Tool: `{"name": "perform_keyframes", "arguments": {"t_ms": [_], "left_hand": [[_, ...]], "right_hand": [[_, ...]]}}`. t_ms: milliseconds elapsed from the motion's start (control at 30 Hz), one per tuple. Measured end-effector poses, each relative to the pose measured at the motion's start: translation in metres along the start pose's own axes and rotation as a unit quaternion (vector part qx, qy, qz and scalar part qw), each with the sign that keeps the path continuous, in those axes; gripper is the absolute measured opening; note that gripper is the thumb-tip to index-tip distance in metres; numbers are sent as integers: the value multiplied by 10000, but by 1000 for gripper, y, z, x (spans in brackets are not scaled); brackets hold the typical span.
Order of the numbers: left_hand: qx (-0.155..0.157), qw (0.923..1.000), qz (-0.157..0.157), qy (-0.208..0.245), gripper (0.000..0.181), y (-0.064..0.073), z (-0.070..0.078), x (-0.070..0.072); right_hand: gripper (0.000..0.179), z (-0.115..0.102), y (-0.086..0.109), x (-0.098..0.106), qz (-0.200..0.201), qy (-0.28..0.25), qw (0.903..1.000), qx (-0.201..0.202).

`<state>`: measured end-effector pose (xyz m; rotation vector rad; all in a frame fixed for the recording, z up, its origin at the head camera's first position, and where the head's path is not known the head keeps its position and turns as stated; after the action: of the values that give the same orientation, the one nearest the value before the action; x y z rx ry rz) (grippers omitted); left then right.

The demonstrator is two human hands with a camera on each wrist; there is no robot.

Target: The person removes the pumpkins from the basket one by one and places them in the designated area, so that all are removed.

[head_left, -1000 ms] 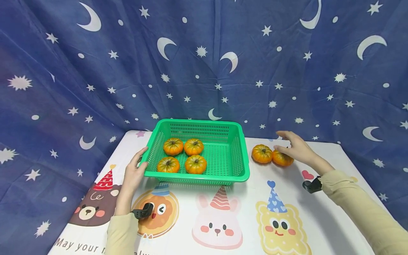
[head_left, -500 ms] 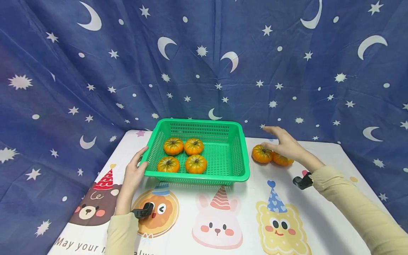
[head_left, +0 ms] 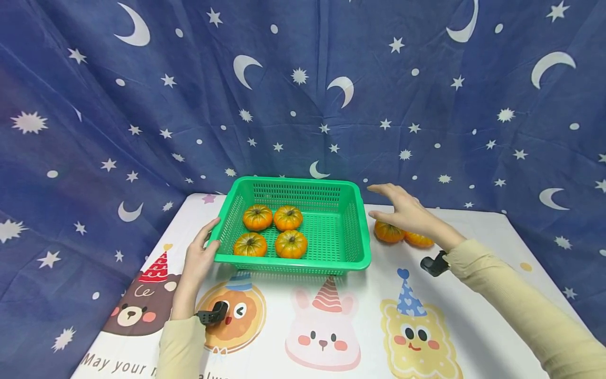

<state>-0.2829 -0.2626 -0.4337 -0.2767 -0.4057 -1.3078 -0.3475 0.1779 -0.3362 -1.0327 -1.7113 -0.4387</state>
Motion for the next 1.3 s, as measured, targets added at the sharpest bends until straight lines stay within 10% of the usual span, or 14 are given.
{"name": "perform_keyframes", "arguments": {"t_ms": [1300], "left_hand": [[-27, 10000, 7, -17, 55, 1, 0, 0]], "right_hand": [[60, -93, -56, -25, -701, -192, 9872, 1419]]}}
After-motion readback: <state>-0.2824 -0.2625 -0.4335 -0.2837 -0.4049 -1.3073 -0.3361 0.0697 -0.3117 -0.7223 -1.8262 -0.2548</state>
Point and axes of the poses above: each hand's wrist, its own y-axis away from the middle knuckle, its own x-axis out of the back of the hand, z = x × y, the point moved 8 cm from there along -y, towards the middle knuckle, and after that the axes turned 9 degrees about x, right-handed, at the moved point
